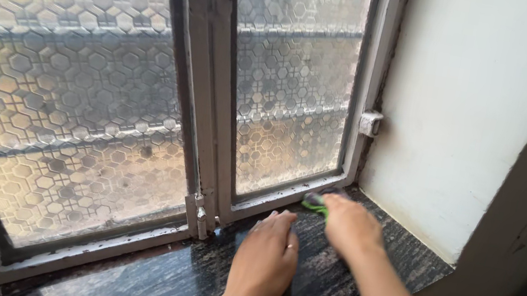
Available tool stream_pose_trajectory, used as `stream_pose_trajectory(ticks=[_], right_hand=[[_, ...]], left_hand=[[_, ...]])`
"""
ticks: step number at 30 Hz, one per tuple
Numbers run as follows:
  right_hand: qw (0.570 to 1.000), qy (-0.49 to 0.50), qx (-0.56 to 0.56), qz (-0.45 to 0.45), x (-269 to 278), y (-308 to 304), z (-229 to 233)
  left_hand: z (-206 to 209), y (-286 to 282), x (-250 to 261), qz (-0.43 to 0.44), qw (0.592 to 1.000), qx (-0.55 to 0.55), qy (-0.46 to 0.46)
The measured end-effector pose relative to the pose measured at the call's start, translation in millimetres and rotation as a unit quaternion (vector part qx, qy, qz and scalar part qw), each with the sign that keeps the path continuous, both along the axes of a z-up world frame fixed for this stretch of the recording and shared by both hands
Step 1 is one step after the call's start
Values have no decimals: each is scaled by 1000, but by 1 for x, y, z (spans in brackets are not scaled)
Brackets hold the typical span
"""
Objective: The person cleans a window sill and the metal frame of a window using a spray bottle and a cloth. They spray the cleaning solution onto the sill and frame, then wipe the surfaces with the cloth.
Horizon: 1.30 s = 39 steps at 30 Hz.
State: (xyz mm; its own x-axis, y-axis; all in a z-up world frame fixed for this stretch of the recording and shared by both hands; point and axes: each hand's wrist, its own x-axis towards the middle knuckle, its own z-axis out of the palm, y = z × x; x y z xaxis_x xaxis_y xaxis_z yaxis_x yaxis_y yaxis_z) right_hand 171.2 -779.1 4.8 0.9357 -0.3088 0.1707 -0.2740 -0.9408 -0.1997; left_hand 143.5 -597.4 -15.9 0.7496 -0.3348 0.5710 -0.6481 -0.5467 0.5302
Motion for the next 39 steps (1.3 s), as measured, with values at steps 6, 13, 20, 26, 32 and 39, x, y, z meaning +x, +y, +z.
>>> stream_pose_trajectory(ticks=[6,13,20,26,32,39], right_hand=[[999,-17,-36,-18,21,-62,-9],[998,-58,-25,13,-2,-85,-20],[995,-37,82,-53,-67,-81,-10],[987,-138,65,-52,-87,-72,-46],[975,-212,61,-20,-106,-37,-85],[977,-196,67,57,-106,27,-118]], left_hand=[[5,-50,6,-22,996,89,-23],[-6,-63,-5,-22,988,155,-6],[-5,-43,-20,-20,983,184,-17],[-3,-23,-45,-13,977,214,-14],[-15,-3,-52,-30,971,235,10],[-22,28,-45,-42,960,258,103]])
